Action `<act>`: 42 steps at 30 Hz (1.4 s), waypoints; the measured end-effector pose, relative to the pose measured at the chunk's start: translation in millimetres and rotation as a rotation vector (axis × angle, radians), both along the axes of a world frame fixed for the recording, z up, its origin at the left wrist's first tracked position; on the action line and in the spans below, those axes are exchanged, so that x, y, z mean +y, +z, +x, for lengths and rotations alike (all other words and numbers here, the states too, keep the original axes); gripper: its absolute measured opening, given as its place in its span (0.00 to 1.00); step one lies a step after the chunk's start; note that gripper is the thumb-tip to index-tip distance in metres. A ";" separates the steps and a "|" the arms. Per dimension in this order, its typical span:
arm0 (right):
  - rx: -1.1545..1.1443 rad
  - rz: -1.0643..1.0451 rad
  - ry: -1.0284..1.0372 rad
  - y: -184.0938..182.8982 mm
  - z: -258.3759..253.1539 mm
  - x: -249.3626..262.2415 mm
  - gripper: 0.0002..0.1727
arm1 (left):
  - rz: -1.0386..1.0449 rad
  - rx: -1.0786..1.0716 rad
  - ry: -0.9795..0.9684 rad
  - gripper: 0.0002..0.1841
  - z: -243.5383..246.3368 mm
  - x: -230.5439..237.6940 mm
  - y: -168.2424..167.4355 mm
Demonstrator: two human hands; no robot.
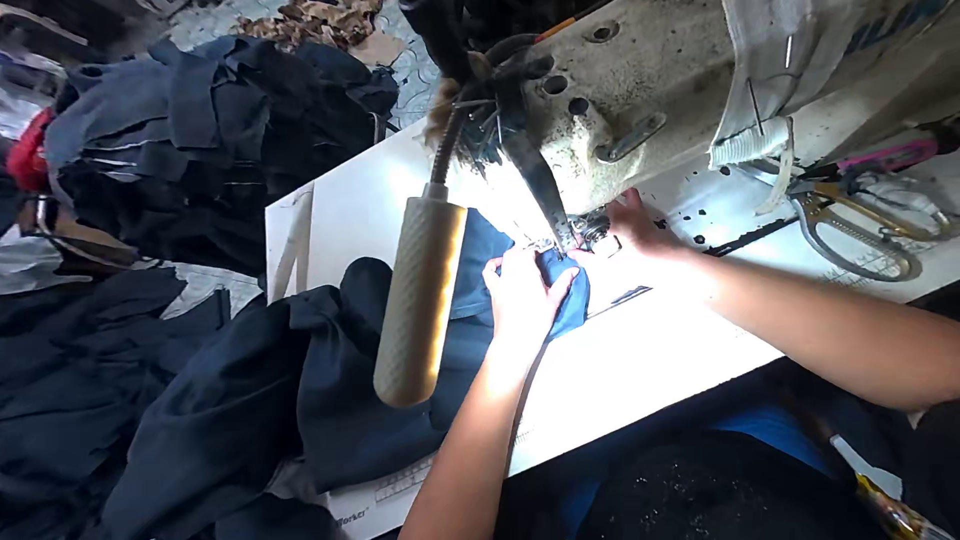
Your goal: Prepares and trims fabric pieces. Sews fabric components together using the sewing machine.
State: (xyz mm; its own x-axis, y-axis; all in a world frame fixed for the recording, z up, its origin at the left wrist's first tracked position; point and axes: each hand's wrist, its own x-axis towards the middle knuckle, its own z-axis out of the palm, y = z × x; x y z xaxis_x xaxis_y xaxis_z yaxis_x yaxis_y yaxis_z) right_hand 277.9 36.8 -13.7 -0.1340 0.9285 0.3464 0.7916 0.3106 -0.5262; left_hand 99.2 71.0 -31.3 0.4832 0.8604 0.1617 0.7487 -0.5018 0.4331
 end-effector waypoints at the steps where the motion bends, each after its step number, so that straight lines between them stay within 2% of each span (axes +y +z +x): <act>1: 0.029 0.007 0.002 -2.1 -0.4 -0.6 0.06 | 0.001 -0.039 -0.002 0.29 -1.9 -0.4 -1.9; 4: 0.123 -0.075 -0.007 4.3 -2.8 -4.7 0.10 | -0.034 -0.052 0.017 0.31 -2.9 0.2 -1.4; 7: 0.113 -0.098 -0.048 9.0 -7.9 -0.1 0.15 | -0.017 -0.047 0.009 0.30 -2.1 0.1 -0.2; 10: 0.124 0.052 -0.046 -12.8 -9.3 8.3 0.12 | 0.059 -0.025 -0.008 0.27 -0.7 -3.5 -1.7; 16: 0.055 -0.054 -0.045 6.7 1.5 3.3 0.07 | 0.003 -0.016 -0.006 0.26 -0.7 -2.6 0.7; 21: 0.101 -0.085 -0.021 4.9 -1.9 5.6 0.16 | -0.022 -0.008 0.001 0.26 0.2 -3.4 5.2; 25: 0.070 0.012 -0.017 -3.4 -5.3 8.6 0.10 | 0.009 0.002 0.003 0.27 0.7 -3.2 3.1; 28: 0.022 0.006 -0.020 -0.3 5.7 12.4 0.05 | 0.016 0.007 0.011 0.26 1.2 -3.9 3.0; 31: 0.217 -0.177 -0.037 18.6 12.4 6.7 0.08 | 0.011 0.002 0.014 0.25 0.8 -5.0 4.9; 33: 0.573 -0.316 -0.034 20.0 9.2 6.4 0.03 | 0.003 0.005 0.015 0.25 1.1 -5.3 5.9; 35: 0.931 -0.516 0.041 22.6 6.1 6.7 0.09 | 0.002 0.008 0.018 0.25 1.6 -5.3 6.3; 37: 1.043 -0.658 0.051 26.1 5.7 7.5 0.12 | 0.000 0.017 0.020 0.25 2.3 -5.3 6.4; 39: 1.097 -0.629 -0.017 26.1 7.1 9.9 0.11 | 0.015 0.011 0.020 0.25 2.2 -5.7 4.3; 42: 1.377 -0.453 -0.194 19.4 20.6 25.6 0.11 | 0.041 0.007 0.017 0.25 2.3 -6.5 1.5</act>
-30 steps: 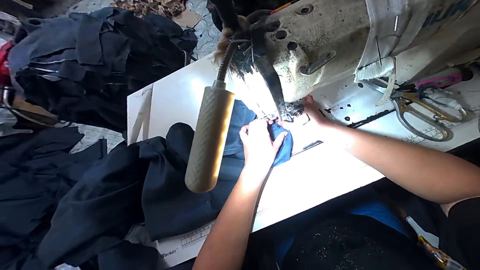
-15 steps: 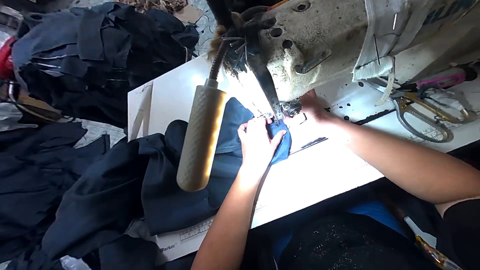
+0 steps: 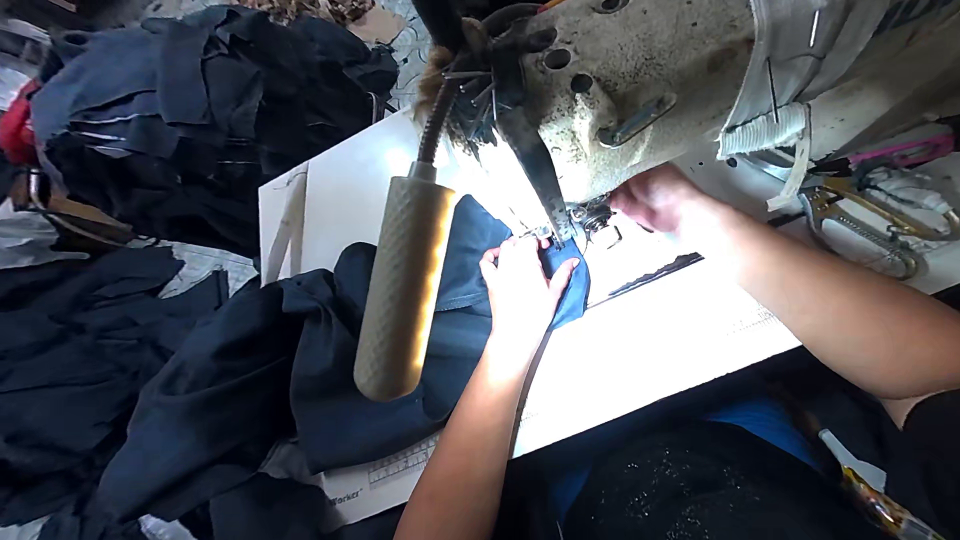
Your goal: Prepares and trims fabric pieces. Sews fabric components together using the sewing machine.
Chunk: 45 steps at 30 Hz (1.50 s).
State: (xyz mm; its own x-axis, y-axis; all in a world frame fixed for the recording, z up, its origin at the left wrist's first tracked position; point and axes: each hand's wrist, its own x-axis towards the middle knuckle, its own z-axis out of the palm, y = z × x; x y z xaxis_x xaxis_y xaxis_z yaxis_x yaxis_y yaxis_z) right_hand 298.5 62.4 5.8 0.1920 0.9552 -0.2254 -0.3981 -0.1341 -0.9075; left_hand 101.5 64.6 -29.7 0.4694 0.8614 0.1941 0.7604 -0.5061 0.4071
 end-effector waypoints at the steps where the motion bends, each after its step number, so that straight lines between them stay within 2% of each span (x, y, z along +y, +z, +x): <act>1: 0.076 -0.006 -0.075 -1.6 5.4 5.9 0.11 | -0.001 0.006 0.001 0.25 0.1 0.1 0.1; 4: 0.167 0.005 -0.042 -8.7 13.7 7.5 0.15 | -0.039 0.028 -0.008 0.24 -1.1 0.4 3.3; 7: 0.051 0.076 0.182 -13.6 14.3 0.8 0.19 | -0.090 0.027 -0.038 0.26 -4.4 3.4 7.2; 9: -0.082 0.026 0.268 -7.3 9.7 -2.6 0.15 | -0.133 0.035 -0.035 0.27 -5.2 6.1 9.8; 12: -0.170 -0.063 0.250 3.3 1.7 -1.2 0.14 | -0.155 0.021 -0.022 0.29 -6.1 10.4 9.4; 14: -0.162 -0.034 0.198 3.5 4.0 1.0 0.16 | -0.161 0.024 -0.014 0.29 -6.2 11.8 9.4; 17: -0.219 -0.039 0.112 5.2 6.1 4.3 0.12 | -0.165 0.041 -0.007 0.29 -5.3 13.3 10.1; 19: -0.429 -0.003 0.047 5.2 5.7 2.8 0.04 | -0.145 0.043 -0.002 0.30 -4.1 14.9 9.7; 22: -0.975 0.319 0.144 -6.9 19.8 -6.7 0.09 | -0.074 0.042 -0.026 0.30 -4.4 17.0 6.9; 24: -1.089 0.358 0.412 8.6 11.1 -23.9 0.09 | -0.012 0.056 -0.090 0.24 -12.3 6.3 17.4; 26: -1.142 0.364 0.714 11.8 -5.6 -30.1 0.13 | -0.009 -0.039 -0.268 0.14 -32.5 -15.6 40.7; 27: -1.215 0.451 0.807 1.5 -12.4 -29.6 0.16 | -0.110 -0.107 -0.424 0.14 -43.7 -28.3 50.5; 29: -1.254 0.648 0.796 -19.4 -23.0 -30.1 0.15 | -0.405 -0.122 -0.696 0.15 -57.1 -41.6 55.7; 30: -1.245 0.696 0.769 -23.6 -25.6 -29.3 0.13 | -0.434 -0.055 -0.640 0.14 -61.0 -40.0 53.8; 32: -1.161 0.656 0.760 -19.7 -24.8 -26.7 0.07 | -0.323 0.038 -0.257 0.18 -67.6 -18.4 45.2; 34: -1.078 0.610 0.707 -15.9 -24.0 -28.0 0.06 | -0.066 -0.007 0.045 0.29 -77.8 12.4 24.7; 35: -1.060 0.611 0.671 -16.3 -24.4 -29.2 0.06 | 0.071 0.002 0.111 0.34 -80.9 26.2 18.6; 36: -1.048 0.606 0.653 -17.5 -25.2 -31.3 0.06 | 0.157 0.042 0.141 0.34 -81.1 32.9 18.2; 37: -1.027 0.620 0.632 -20.2 -26.0 -33.1 0.07 | 0.211 0.076 0.129 0.30 -78.5 33.7 20.4; 38: -1.016 0.647 0.612 -24.5 -25.9 -33.1 0.08 | 0.206 0.096 0.088 0.23 -73.5 30.3 24.8; 40: -1.010 0.689 0.601 -30.0 -26.1 -32.9 0.09 | 0.056 0.111 -0.006 0.14 -60.8 21.1 35.3; 43: -1.167 0.680 0.668 -22.3 -34.3 -36.2 0.12 | -0.178 0.047 -0.007 0.19 -49.2 22.2 43.0; 45: -1.299 0.582 0.770 -9.4 -44.2 -38.8 0.14 | -0.196 -0.074 -0.001 0.16 -50.6 20.5 40.4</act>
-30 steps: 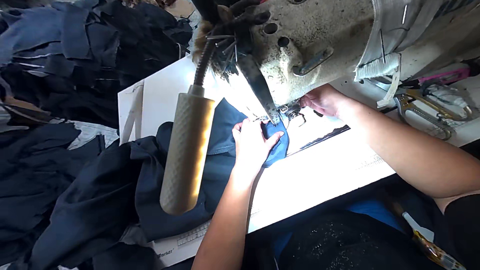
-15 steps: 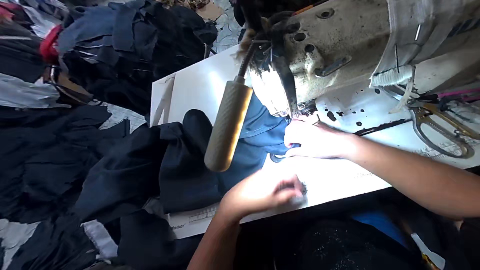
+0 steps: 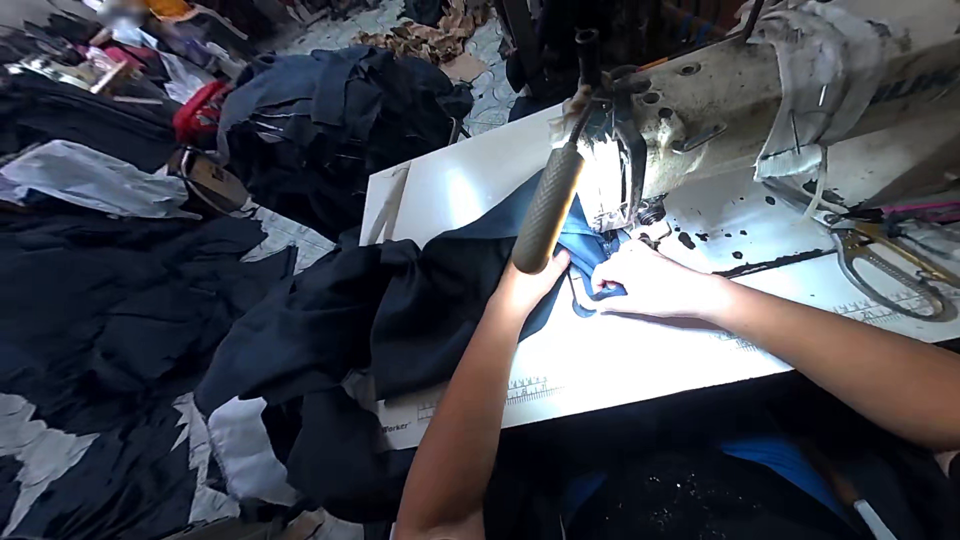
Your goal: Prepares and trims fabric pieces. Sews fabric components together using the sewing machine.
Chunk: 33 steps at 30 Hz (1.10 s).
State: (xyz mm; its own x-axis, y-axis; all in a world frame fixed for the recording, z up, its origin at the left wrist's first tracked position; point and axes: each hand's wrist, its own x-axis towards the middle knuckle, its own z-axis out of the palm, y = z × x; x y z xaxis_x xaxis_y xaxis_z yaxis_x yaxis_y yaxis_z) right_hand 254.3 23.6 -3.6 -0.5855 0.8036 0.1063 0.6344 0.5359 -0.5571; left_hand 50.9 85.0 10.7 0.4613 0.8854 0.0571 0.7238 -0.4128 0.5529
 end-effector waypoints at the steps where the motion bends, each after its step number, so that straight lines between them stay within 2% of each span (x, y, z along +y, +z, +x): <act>1: -0.031 0.013 -0.009 4.4 -3.2 -0.9 0.14 | 0.011 -0.071 -0.028 0.11 -1.6 -2.8 -1.0; 4: 0.112 0.018 -0.046 10.5 -3.7 -2.6 0.12 | -0.128 -0.119 -0.152 0.07 -3.5 -12.7 4.1; 7: 0.302 0.000 -0.033 3.3 -6.9 0.3 0.10 | -0.055 -0.183 -0.145 0.25 -0.2 -9.2 -9.9; 9: 0.329 0.047 0.008 0.6 -11.8 1.2 0.10 | 0.036 -0.203 -0.151 0.28 3.1 -5.6 -19.6; 11: 0.330 0.075 0.058 -1.1 -13.5 0.4 0.10 | 0.191 -0.083 -0.183 0.25 -2.8 -8.5 -23.8; 14: 0.301 0.016 0.128 -4.3 -11.9 -2.5 0.09 | 0.350 0.108 -0.350 0.14 -28.9 -20.5 -25.7; 17: 0.302 -0.078 0.160 -7.6 -18.1 -1.6 0.12 | 0.371 0.060 -0.487 0.11 -54.7 -45.4 -24.5; 18: 0.300 -0.080 0.151 -8.7 -21.9 -1.6 0.16 | 0.329 0.038 -0.464 0.12 -60.1 -54.0 -22.0; 20: 0.257 -0.034 0.108 -16.2 -28.0 1.2 0.25 | 0.142 0.067 -0.273 0.15 -65.3 -68.4 -11.3; 22: 0.237 0.089 0.054 -24.2 -29.0 6.2 0.24 | 0.058 0.090 -0.076 0.20 -64.7 -75.1 -3.8; 25: 0.220 0.223 0.003 -28.7 -22.2 7.1 0.17 | 0.276 0.084 0.007 0.25 -54.7 -85.8 -4.6; 29: 0.155 0.281 0.006 -31.8 -20.4 5.4 0.18 | 0.476 0.146 0.012 0.14 -43.6 -87.3 -12.4; 31: 0.146 0.311 0.008 -32.0 -22.1 4.9 0.18 | 0.429 0.114 0.007 0.14 -42.4 -84.7 -9.1; 33: 0.154 0.345 0.006 -29.8 -22.6 1.5 0.18 | 0.306 -0.016 0.013 0.15 -43.8 -78.7 -6.1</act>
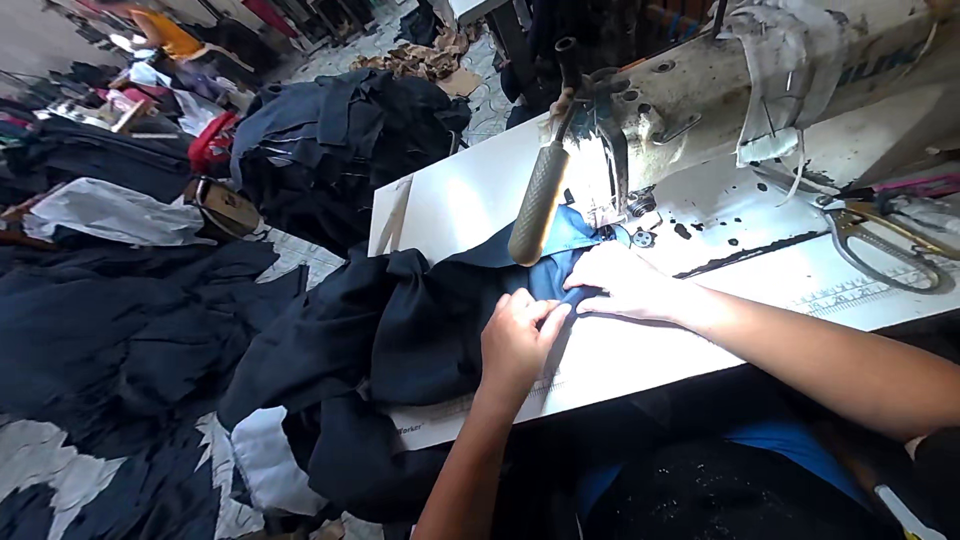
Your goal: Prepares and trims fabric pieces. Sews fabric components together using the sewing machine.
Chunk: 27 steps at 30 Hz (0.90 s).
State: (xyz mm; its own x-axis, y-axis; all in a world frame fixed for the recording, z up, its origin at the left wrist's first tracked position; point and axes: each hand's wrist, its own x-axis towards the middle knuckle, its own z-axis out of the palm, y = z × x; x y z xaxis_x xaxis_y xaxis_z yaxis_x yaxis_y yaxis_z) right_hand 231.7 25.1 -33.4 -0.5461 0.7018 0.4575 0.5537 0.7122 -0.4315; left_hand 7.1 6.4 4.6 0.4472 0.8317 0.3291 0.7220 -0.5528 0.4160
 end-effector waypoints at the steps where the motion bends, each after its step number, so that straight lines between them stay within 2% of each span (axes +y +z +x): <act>1: 0.012 0.028 -0.004 1.7 0.3 -2.6 0.18 | -0.090 -0.100 -0.015 0.15 -0.4 3.6 0.1; 5: 0.124 0.174 -0.059 -0.1 6.2 -16.3 0.16 | -0.619 -0.576 -0.125 0.12 15.6 6.4 1.0; 7: 0.175 0.243 -0.106 -4.4 11.2 -25.5 0.15 | -0.732 -0.663 -0.153 0.12 27.1 3.7 1.0; 8: 0.198 0.247 -0.136 -5.3 13.6 -31.7 0.15 | -0.653 -0.631 -0.196 0.13 32.2 2.2 -0.5; 11: 0.245 0.194 -0.211 -6.9 17.8 -52.4 0.15 | -0.071 -0.367 -0.385 0.20 47.3 3.9 -4.3; 12: 0.263 0.174 -0.236 -8.5 18.1 -58.6 0.15 | 0.047 -0.292 -0.462 0.22 51.2 8.6 -4.4; 14: 0.272 0.090 -0.271 -11.7 18.5 -69.7 0.14 | 0.073 -0.113 -0.551 0.23 54.6 22.4 -2.7; 17: 0.161 -0.094 -0.266 -18.8 22.9 -81.8 0.17 | -0.106 0.217 -0.342 0.23 53.3 38.9 0.5; 18: 0.136 -0.100 -0.260 -21.3 23.7 -81.9 0.17 | -0.086 0.266 -0.274 0.23 51.7 43.0 -4.8; 20: 0.129 -0.054 -0.257 -24.4 25.7 -78.8 0.17 | -0.001 0.309 -0.189 0.22 49.2 44.1 -13.5; 22: 0.128 -0.034 -0.262 -21.3 26.8 -78.8 0.16 | 0.016 0.355 -0.191 0.18 48.1 39.6 -15.9; 25: 0.075 -0.026 -0.270 -18.3 28.9 -80.9 0.17 | 0.054 0.295 -0.381 0.20 45.9 31.6 -19.3; 27: 0.068 -0.032 -0.272 -16.1 29.6 -81.7 0.17 | 0.071 0.217 -0.513 0.17 45.8 29.2 -22.0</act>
State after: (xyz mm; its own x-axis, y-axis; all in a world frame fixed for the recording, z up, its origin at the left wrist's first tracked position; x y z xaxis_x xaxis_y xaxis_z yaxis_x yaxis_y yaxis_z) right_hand 261.3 -56.5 -49.5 -0.3045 0.8329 0.4620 0.6914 0.5270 -0.4943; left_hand 52.9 35.6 -17.4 0.8523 0.4690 0.2316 0.4183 -0.8770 0.2365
